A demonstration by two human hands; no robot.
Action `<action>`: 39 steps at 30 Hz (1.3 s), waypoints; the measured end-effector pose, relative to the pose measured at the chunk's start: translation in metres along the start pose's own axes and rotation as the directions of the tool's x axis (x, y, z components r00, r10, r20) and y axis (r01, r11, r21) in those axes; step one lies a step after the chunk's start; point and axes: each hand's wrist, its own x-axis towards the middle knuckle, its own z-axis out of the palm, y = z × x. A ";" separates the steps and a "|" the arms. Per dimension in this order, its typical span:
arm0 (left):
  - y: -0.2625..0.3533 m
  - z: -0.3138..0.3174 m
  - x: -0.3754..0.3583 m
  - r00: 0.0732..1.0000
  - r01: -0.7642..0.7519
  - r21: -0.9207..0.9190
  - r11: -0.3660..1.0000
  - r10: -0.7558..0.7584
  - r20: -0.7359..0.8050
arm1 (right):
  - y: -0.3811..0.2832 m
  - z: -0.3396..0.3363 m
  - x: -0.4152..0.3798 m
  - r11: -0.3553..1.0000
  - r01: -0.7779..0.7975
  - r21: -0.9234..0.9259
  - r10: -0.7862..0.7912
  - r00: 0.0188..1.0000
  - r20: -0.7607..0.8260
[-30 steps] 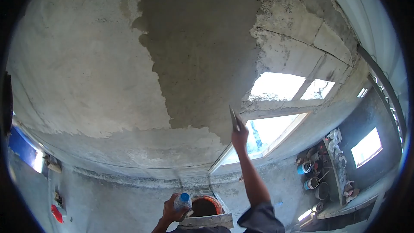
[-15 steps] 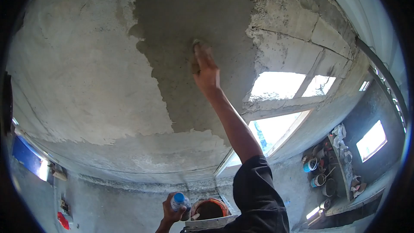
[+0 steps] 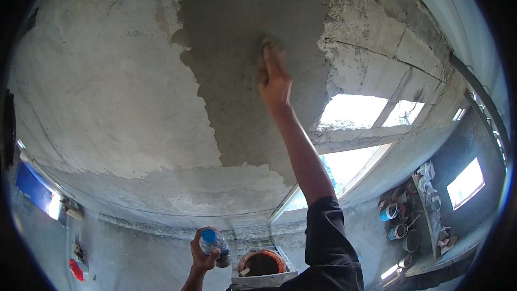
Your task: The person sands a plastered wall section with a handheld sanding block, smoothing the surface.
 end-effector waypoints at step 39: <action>-0.004 0.005 -0.023 0.984 0.093 0.130 0.987 -0.111 0.142 | -0.006 0.030 0.002 0.989 0.142 -0.047 -0.143 0.990 -0.018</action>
